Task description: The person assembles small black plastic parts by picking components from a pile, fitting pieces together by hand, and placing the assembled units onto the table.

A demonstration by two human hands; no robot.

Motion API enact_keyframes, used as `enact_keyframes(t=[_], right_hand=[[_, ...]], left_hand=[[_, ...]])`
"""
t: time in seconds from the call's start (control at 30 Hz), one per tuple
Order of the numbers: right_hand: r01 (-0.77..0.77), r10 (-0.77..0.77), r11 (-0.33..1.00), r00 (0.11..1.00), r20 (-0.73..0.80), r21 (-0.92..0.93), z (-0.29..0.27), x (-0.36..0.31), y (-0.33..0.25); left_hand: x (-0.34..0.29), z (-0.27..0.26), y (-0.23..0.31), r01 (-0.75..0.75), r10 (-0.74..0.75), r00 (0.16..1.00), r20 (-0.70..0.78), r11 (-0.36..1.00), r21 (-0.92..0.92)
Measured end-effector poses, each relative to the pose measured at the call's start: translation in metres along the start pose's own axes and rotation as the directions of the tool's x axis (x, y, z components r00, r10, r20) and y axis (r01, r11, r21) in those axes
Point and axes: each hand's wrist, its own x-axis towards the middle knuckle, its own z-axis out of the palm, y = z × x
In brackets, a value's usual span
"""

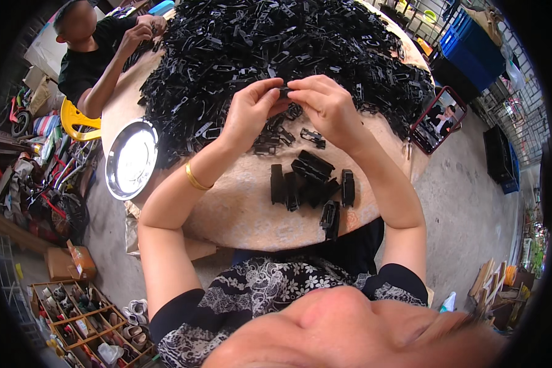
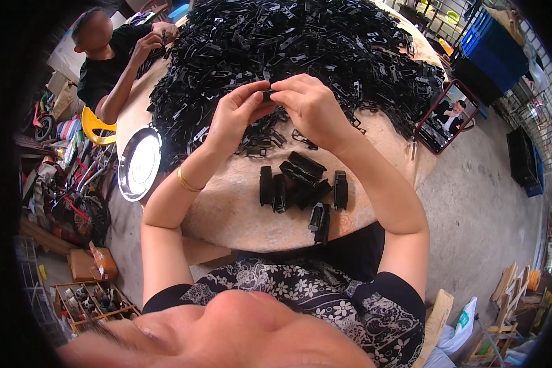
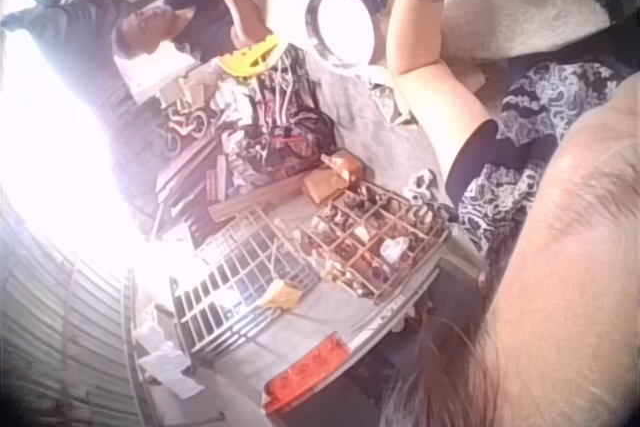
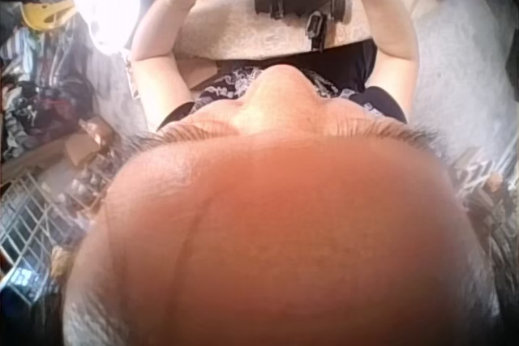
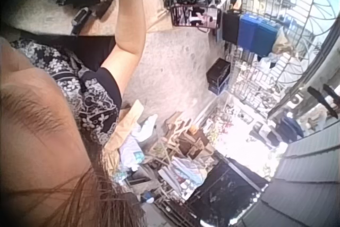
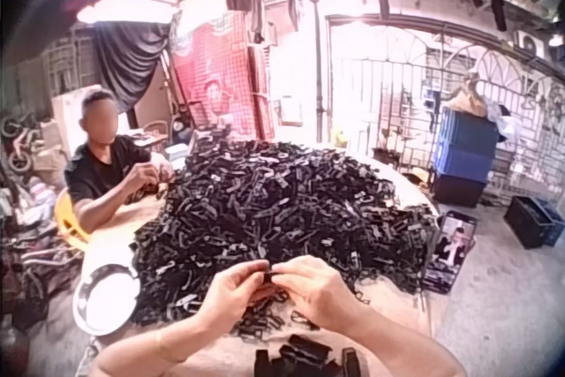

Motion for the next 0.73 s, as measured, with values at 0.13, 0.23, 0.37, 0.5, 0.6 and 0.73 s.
enact_keyframes(t=[0.13, 0.23, 0.37, 0.5, 0.6, 0.73], right_hand=[[0.05, -0.05, 0.999, 0.999, -0.008, 0.0, 0.004, -0.002, -0.002], [0.099, -0.1, 0.995, 0.995, -0.026, -0.033, 0.003, -0.001, -0.003], [0.203, -0.209, 0.973, 0.977, -0.049, -0.114, 0.005, 0.001, -0.001], [0.091, -0.088, 0.995, 0.993, -0.076, 0.034, -0.006, 0.011, -0.005], [-0.258, 0.309, 0.909, 0.944, -0.114, 0.329, -0.014, 0.013, -0.004], [-0.416, 0.393, 0.904, 0.899, 0.194, 0.1, -0.019, 0.002, 0.023]], left_hand=[[0.001, -0.007, -0.004, 0.092, -0.075, 0.994, 0.085, 0.969, -0.228], [0.003, -0.013, 0.0, 0.131, -0.078, 0.982, 0.174, 0.939, -0.318], [0.004, -0.015, 0.002, 0.099, -0.036, 0.98, 0.194, 0.941, -0.323], [0.006, -0.015, 0.008, 0.067, 0.012, 0.972, 0.234, 0.942, -0.328], [0.004, -0.011, 0.017, -0.023, 0.063, 0.985, 0.162, 0.97, -0.24], [0.0, -0.012, 0.009, 0.104, -0.108, 0.962, 0.251, 0.994, 0.031]])
